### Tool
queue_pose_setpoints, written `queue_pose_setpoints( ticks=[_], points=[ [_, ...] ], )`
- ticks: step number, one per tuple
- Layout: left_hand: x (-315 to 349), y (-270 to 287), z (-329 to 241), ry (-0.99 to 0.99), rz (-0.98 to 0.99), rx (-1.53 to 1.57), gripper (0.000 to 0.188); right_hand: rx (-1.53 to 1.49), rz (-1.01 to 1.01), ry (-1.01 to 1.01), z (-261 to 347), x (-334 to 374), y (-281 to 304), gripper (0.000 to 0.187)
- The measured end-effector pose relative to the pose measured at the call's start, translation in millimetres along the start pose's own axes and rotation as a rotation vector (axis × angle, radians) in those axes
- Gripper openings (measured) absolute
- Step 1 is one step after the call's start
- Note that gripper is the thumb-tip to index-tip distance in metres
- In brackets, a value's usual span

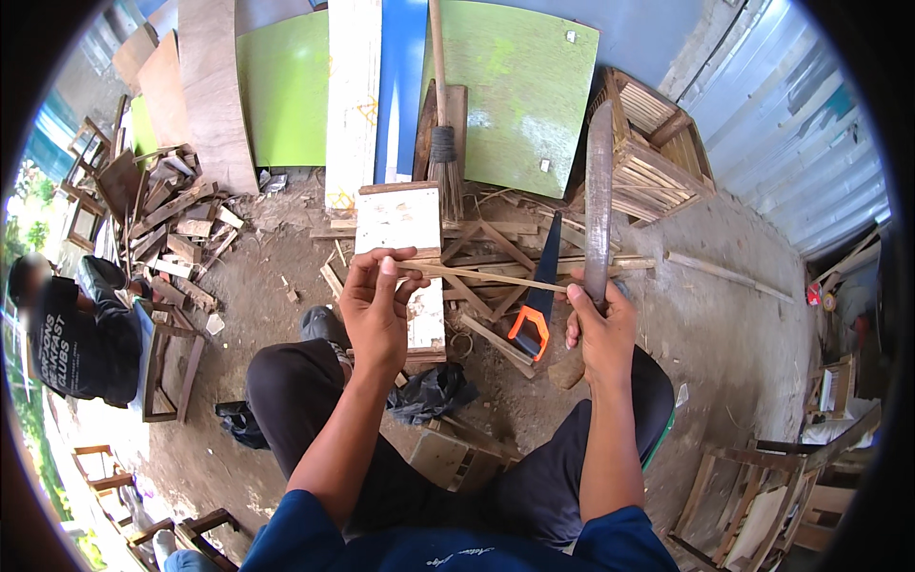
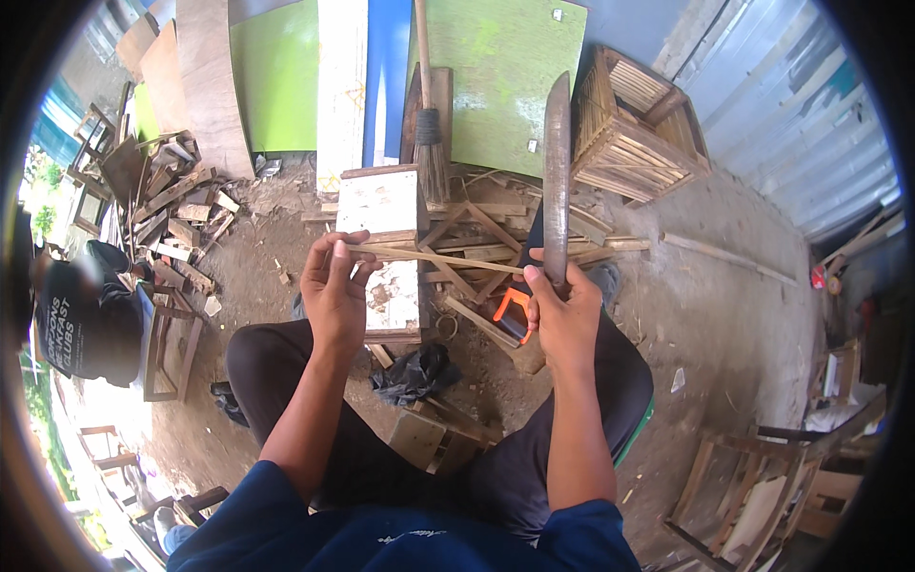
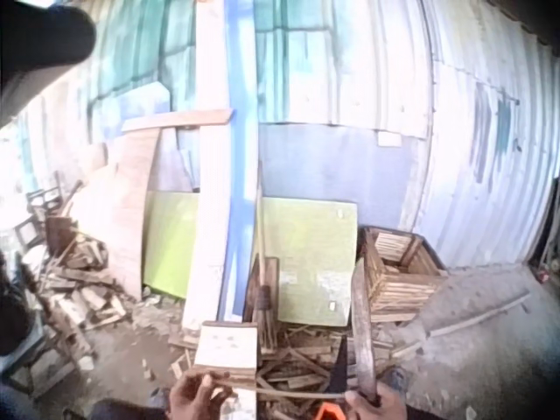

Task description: The person sits on the floor and uses a knife to sharpen a thin wooden stick. They repeatedly rotate the stick and scrape the blade along its length to create a pointed tip. The person occasionally inspects the stick and continues sharpening until the desired shape is achieved.

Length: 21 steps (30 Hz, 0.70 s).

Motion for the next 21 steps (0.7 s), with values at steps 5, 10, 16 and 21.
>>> queue_pose_setpoints(
  ticks=[5,10,16,21],
  points=[
    [-0.2,-2.4,1.0,-0.017,0.009,-0.021,0.018,0.005,-0.005,-0.004,2.4,0.1,-2.4,0.025],
    [1.1,-7.4,1.3,-0.017,0.005,-0.046,0.021,0.01,-0.021,-0.006,3.5,-0.1,-3.3,0.025],
    [0.0,-2.1,2.7,0.063,0.006,-0.06,0.027,-0.08,-0.079,-0.027,3.2,-2.5,-0.8,0.025],
    [4.6,-3.6,0.3,0.05,0.037,-0.054,0.029,-0.104,-0.09,-0.087,-1.7,-3.6,-0.1,0.024]
  ],
)
Point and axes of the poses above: each hand's wrist, its own x-axis away from the middle knuckle, its own y-axis out of the back of the hand, z = x × y, the point moved 3 cm from there along -x, towards the middle knuckle, and after that the axes turned 10 degrees about y, right-handed, at the moved point
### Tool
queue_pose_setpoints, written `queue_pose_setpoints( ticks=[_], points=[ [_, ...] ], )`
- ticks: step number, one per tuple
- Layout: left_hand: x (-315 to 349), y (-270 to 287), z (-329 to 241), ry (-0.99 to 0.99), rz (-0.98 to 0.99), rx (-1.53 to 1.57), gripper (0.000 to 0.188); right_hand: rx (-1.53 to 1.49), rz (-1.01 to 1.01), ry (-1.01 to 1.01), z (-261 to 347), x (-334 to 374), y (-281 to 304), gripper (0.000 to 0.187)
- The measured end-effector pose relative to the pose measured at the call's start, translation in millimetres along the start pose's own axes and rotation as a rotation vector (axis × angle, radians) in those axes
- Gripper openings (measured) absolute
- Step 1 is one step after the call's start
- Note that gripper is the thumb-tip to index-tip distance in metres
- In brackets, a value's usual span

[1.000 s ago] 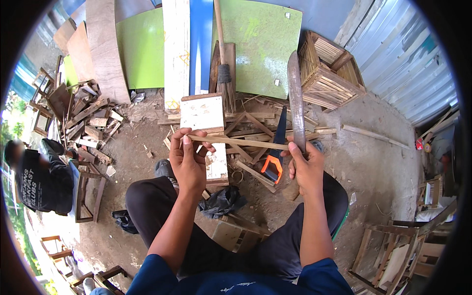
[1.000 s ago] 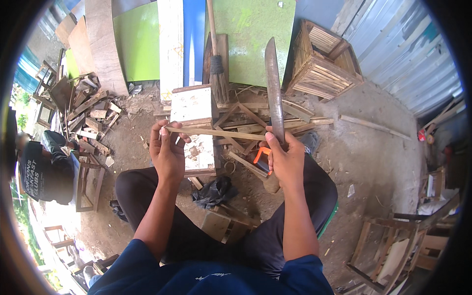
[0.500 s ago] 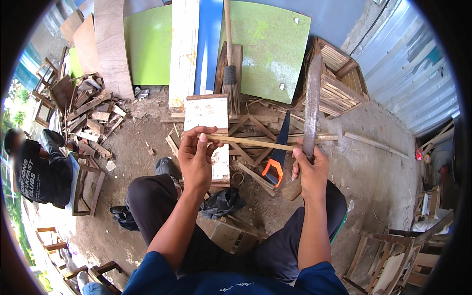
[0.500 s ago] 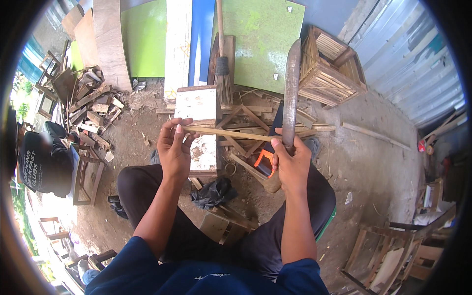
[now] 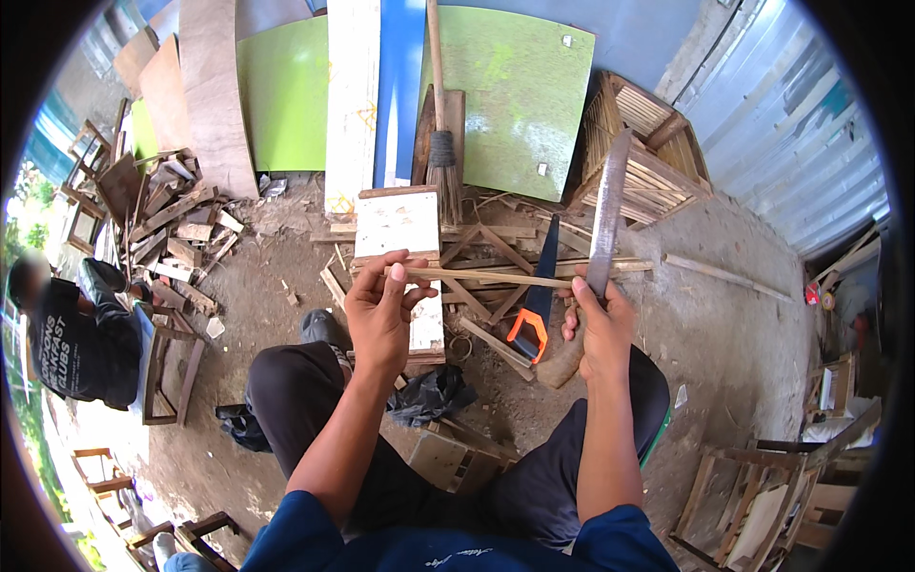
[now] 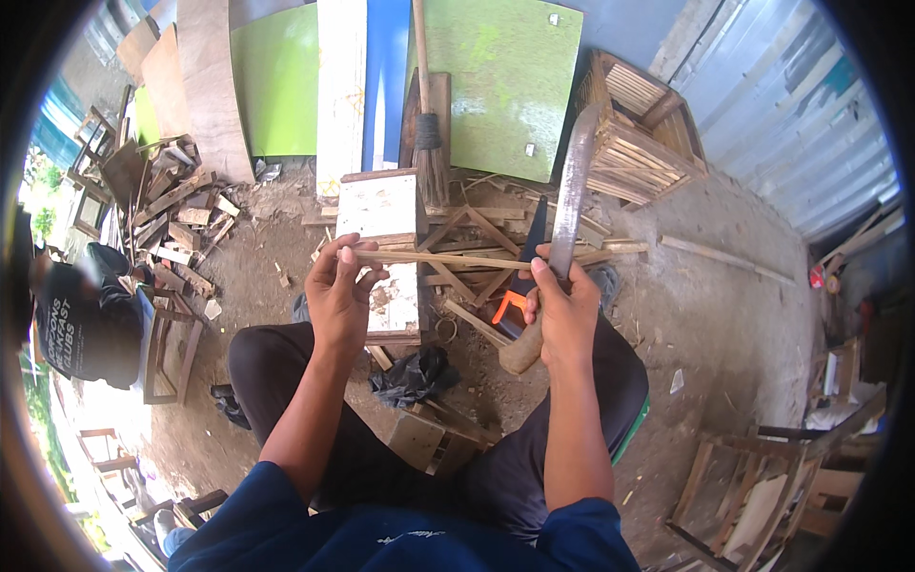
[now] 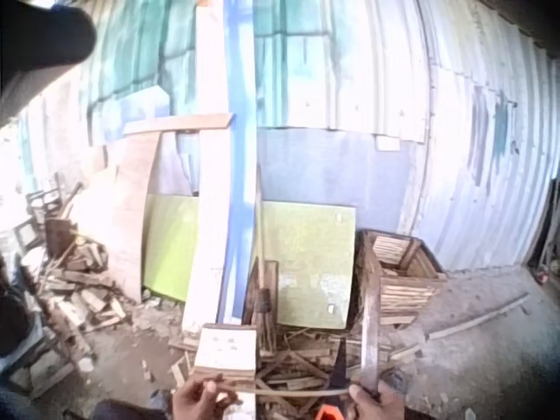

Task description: The person sits on the floor and uses a knife to sharpen a thin wooden stick. They repeatedly rotate the stick and scrape the blade along its length to create a pointed tip. The person occasionally inspects the stick and continues sharpening until the desired shape is achieved.

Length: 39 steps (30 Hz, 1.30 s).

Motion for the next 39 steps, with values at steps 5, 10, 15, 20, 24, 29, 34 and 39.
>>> queue_pose_setpoints(
  ticks=[5,10,15,20,24,29,34,39],
  points=[
    [9,-10,-12,-0.172,0.069,-0.12,0.034,-0.009,0.028,-0.132,-16,2,-7,0.026],
    [17,11,-40,-0.336,-0.019,-0.365,0.03,0.032,0.078,-0.273,-41,18,-14,0.03],
    [30,29,-40,-0.279,-0.139,-0.756,0.012,-0.167,0.244,-0.268,-72,76,-27,0.024],
    [42,37,-30,-0.332,-0.148,-1.206,0.011,0.071,0.489,-0.071,-102,122,-51,0.051],
    [46,42,-23,-0.404,-0.112,-1.189,0.012,0.17,0.56,0.035,-109,140,-67,0.047],
    [51,43,-25,-0.511,-0.105,-1.252,0.016,0.242,0.559,0.298,-104,151,-68,0.046],
    [52,43,-25,-0.457,-0.104,-1.234,0.016,0.272,0.597,0.243,-107,137,-66,0.045],
    [48,43,-23,-0.477,-0.089,-1.228,0.015,0.266,0.639,0.226,-101,124,-64,0.045]
  ],
)
Point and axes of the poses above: each hand's wrist, its own x-axis away from the middle knuckle, its own y-axis out of the back of the hand, z = x × y, the point moved 3 cm from there along -x, towards the middle knuckle, and after that the axes turned 10 degrees about y, right-handed, at the moved point
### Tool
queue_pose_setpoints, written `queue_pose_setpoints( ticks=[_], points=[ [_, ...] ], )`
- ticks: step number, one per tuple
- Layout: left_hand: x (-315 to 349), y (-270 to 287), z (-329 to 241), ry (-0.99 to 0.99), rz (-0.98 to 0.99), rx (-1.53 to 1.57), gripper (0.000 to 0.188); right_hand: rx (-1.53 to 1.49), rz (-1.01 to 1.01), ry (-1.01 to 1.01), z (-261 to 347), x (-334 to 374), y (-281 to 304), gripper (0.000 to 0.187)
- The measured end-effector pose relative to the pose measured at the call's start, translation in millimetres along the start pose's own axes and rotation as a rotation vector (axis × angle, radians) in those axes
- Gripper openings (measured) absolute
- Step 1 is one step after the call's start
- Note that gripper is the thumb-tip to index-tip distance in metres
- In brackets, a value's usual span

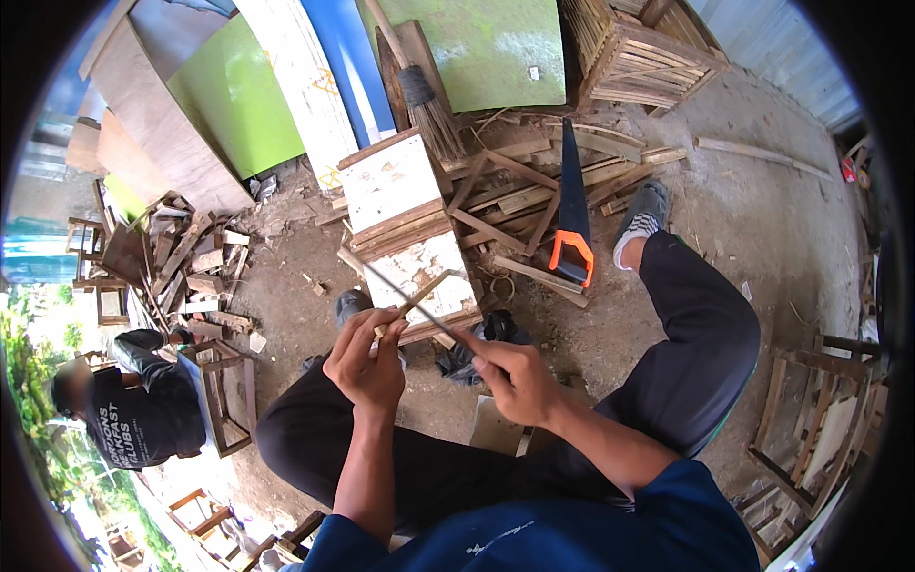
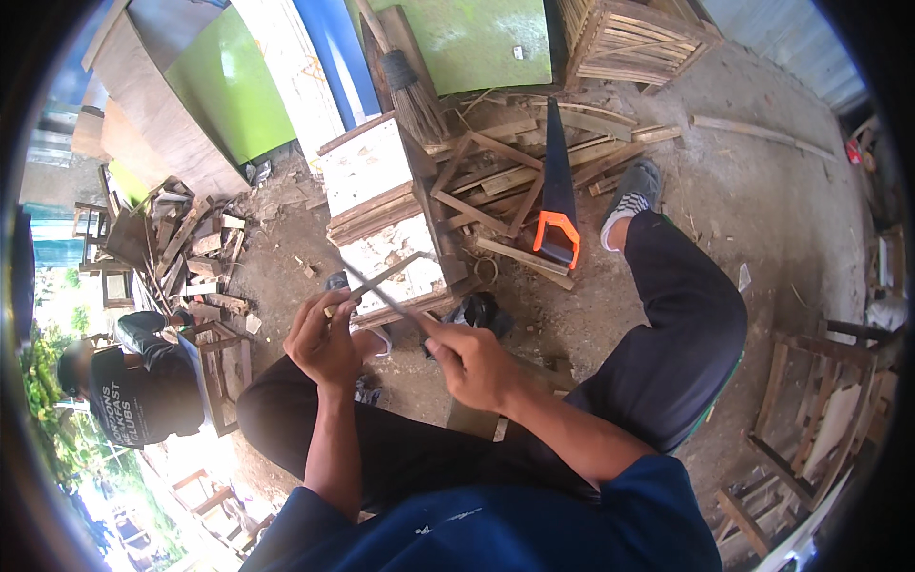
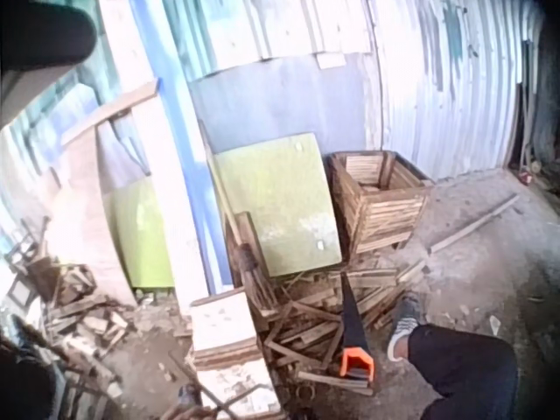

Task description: The person sits on the floor and uses a knife to sharpen a thin wooden stick. They repeatedly rotate the stick and scrape the blade along its length to create a pointed tip. The person occasionally inspects the stick and continues sharpening until the desired shape is achieved.

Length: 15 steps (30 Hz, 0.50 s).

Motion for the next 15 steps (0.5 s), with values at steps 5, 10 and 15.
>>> queue_pose_setpoints(
  ticks=[5,10,15],
  points=[
    [-2,1,4,0.051,-0.037,-0.012,0.013,0.109,0.043,-0.088,-16,-2,9,0.04],
    [-3,-2,5,0.004,-0.052,-0.005,0.013,0.135,0.045,-0.05,-22,-4,8,0.04],
    [-3,-2,5,-0.009,-0.08,-0.038,0.014,0.131,0.098,-0.246,-31,0,17,0.041]
  ],
)
Point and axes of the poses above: each hand's wrist, its own x-axis away from the middle knuckle, its own y-axis out of the back of the hand, z = x × y, the point moved 3 cm from there along -x, towards the middle knuckle, and after that the axes turned 10 degrees about y, right-handed, at the moved point
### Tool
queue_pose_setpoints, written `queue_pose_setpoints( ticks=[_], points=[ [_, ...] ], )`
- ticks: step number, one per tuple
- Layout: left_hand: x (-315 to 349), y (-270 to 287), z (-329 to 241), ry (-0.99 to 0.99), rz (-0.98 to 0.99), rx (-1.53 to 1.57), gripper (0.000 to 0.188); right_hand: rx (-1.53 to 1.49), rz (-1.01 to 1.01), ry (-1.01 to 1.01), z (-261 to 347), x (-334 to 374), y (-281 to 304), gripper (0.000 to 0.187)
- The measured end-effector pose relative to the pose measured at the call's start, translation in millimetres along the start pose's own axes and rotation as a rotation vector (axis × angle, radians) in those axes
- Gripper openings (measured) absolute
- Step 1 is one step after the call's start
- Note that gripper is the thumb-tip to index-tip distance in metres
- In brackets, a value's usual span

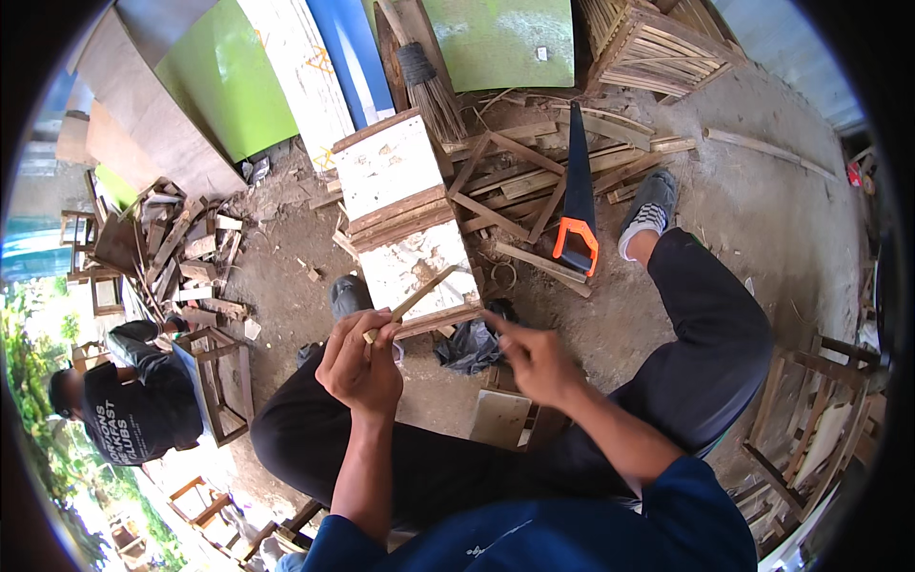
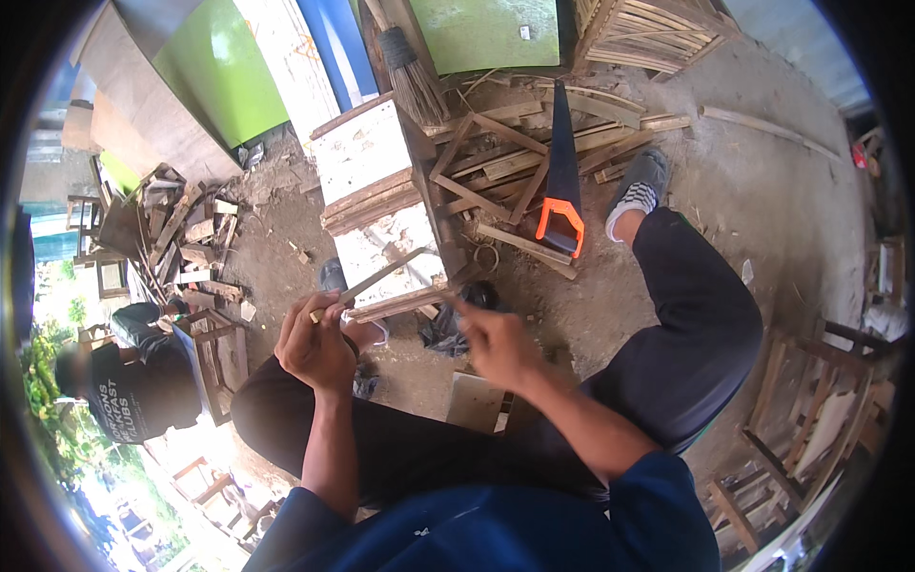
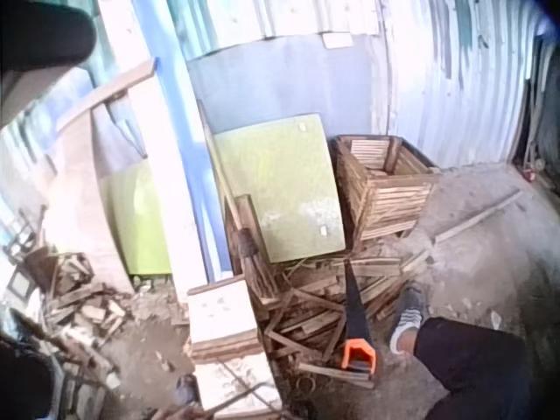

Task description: The person sits on the floor and uses a knife to sharpen a thin wooden stick. They repeatedly rotate the stick and scrape the blade along its length to create a pointed tip. The person occasionally inspects the stick and continues sharpening until the desired shape is achieved.

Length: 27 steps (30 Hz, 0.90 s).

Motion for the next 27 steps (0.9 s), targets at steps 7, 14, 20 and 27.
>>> queue_pose_setpoints(
  ticks=[7,14,20,27],
  points=[
    [2,-2,1,-0.002,0.009,0.019,0.013,-0.051,0.069,0.092,-19,0,-1,0.04],
    [8,-5,-3,-0.076,0.034,0.09,0.02,0.017,0.136,0.137,-12,-17,14,0.039],
    [15,-10,-4,-0.104,0.052,0.06,0.02,-0.054,0.264,0.326,11,-55,43,0.037],
    [19,-16,11,-0.138,-0.009,0.131,0.027,-0.141,0.226,0.413,8,-55,17,0.043]
  ],
)
Point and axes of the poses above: each hand's wrist, its own x-axis away from the middle knuckle, its own y-axis out of the back of the hand, z = x × y, the point moved 3 cm from there along -x, towards the middle knuckle, and after that the axes turned 10 degrees about y, right-handed, at the moved point
